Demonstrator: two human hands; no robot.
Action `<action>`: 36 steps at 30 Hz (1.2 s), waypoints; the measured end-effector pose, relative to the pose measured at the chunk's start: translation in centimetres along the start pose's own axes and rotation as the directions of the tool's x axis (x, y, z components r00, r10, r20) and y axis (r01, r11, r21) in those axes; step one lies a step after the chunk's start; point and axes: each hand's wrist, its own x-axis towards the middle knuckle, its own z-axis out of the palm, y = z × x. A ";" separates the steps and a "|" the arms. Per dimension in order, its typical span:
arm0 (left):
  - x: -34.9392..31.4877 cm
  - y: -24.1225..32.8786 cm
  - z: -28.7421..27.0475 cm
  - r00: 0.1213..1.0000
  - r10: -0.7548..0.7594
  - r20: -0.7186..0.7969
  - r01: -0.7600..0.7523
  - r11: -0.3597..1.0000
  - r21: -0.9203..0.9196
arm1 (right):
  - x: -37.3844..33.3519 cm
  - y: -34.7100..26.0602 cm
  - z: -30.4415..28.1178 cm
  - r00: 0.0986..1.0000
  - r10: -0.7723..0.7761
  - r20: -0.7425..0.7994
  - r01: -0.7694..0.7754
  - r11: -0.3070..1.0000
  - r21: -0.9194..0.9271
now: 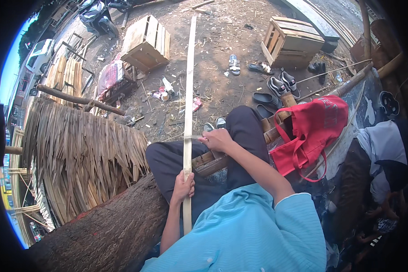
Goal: The person shapes a long strip of wood by hand using a small knife to shave off thin layers from the sides and edges.
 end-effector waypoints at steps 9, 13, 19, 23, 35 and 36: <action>-0.4 0.1 -0.7 0.993 -0.090 0.072 0.100 0.982 -0.157 | -0.9 -0.8 -0.3 0.940 -0.294 0.175 0.292 0.956 0.036; -0.8 0.6 -0.5 0.994 -0.078 0.073 0.085 0.990 -0.112 | 2.6 2.1 -0.1 0.981 0.145 -0.127 -0.142 0.989 0.035; -0.6 0.5 -0.3 0.996 -0.057 0.064 0.063 0.993 -0.095 | -1.8 -0.2 0.9 0.940 -0.321 0.115 0.296 0.936 0.191; -0.5 0.1 -0.1 0.998 -0.026 0.050 0.028 0.998 -0.047 | -2.2 -1.3 0.4 0.895 -0.413 0.166 0.385 0.905 0.179; 1.2 0.4 0.2 0.997 0.052 -0.060 -0.050 0.998 0.028 | -3.5 -3.0 2.0 0.971 -0.234 0.044 0.235 0.972 -0.002; 1.1 0.3 0.4 0.997 0.053 -0.063 -0.052 0.998 0.021 | -3.8 -3.1 2.3 0.969 -0.245 0.004 0.245 0.969 0.007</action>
